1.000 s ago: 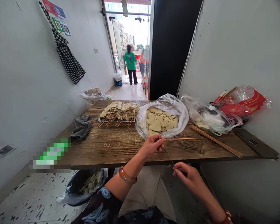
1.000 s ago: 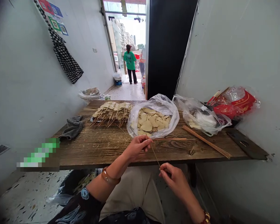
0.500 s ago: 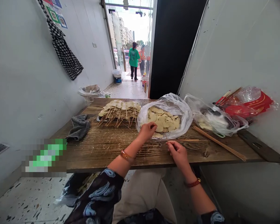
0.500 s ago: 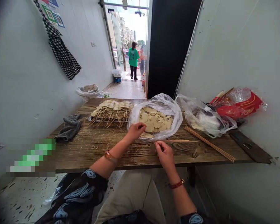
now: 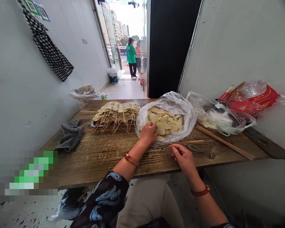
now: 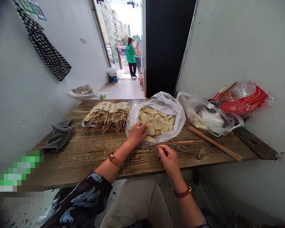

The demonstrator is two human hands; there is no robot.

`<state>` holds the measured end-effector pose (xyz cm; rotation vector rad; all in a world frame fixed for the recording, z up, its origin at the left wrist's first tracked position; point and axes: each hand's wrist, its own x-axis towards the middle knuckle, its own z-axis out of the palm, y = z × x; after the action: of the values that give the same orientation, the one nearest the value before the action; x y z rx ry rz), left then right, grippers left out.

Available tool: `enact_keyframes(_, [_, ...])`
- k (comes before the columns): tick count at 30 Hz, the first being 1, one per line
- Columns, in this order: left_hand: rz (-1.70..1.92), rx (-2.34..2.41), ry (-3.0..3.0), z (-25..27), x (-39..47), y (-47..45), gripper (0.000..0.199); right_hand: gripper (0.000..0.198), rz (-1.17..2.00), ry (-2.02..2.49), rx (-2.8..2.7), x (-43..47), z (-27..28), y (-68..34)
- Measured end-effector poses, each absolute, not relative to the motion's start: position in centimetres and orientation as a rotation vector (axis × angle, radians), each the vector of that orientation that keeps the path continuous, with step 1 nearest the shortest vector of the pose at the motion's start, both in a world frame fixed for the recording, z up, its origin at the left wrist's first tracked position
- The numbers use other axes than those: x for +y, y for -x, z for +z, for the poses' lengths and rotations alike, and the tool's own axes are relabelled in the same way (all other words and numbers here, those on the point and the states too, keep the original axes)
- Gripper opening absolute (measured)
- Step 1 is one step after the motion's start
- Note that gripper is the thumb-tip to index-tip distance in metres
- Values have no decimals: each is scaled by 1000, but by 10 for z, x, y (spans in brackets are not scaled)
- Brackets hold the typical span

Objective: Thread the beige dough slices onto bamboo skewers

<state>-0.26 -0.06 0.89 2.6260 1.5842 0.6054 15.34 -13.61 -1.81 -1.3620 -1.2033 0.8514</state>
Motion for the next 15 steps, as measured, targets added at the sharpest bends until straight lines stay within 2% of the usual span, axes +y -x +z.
enact_keyframes(3, [597,1547,-2644,8,0,2,17,32,846,1387,-1178,-137,-18,-153])
enact_keyframes(9, [670,1480,-2633,6,-3,0,15,33,846,1411,-1149,-138,-19,-152])
enact_keyframes(15, [773,1359,-2437,6,-1,4,7,35,821,1471,-1153,-138,-20,-152])
